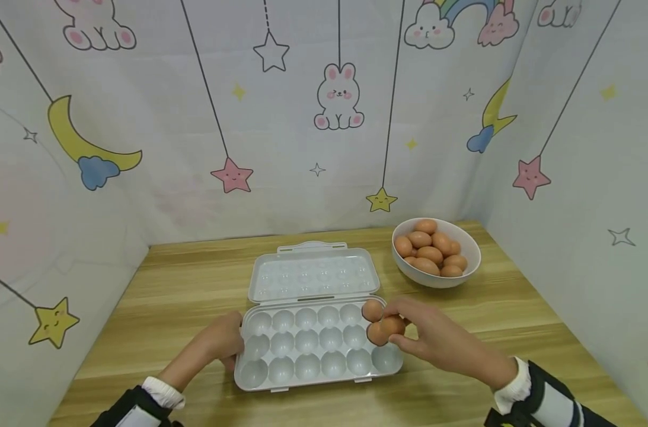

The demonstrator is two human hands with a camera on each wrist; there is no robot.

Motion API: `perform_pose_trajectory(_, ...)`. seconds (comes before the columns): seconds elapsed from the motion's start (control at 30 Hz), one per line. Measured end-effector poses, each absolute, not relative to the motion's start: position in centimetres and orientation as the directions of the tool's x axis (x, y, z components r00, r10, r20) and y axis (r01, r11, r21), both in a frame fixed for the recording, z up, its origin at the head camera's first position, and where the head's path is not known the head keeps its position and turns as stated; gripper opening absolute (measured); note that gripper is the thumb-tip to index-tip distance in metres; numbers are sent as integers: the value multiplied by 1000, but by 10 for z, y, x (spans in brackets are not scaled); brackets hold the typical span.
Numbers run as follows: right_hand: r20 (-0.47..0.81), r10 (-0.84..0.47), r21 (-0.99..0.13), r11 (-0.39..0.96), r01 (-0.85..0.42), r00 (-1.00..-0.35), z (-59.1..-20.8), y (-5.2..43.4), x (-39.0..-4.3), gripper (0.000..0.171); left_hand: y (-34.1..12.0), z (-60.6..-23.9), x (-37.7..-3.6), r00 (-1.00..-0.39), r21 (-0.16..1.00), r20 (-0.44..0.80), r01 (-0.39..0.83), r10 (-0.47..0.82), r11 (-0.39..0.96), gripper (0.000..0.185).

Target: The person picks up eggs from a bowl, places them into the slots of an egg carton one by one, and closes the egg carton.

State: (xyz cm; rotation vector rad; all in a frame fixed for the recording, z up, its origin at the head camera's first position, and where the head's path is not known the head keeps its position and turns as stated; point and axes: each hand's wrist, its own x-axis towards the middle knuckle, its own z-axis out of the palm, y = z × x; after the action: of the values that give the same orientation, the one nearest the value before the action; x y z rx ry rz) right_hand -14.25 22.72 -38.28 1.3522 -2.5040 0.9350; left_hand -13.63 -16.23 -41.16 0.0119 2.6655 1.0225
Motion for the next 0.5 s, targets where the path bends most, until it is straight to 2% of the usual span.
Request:
perform_pose_trajectory(0.27,330,-717,-483,430,-763,-613,-412,217,-135,34,-162,-411,-136,-962,639,-253,-89,99,764,30)
perform_pose_trajectory(0.5,322,-705,-417,494,-763,-633,-430,214,-131,40,-162,-411,-135,-966,631,-239,-74,102,772,28)
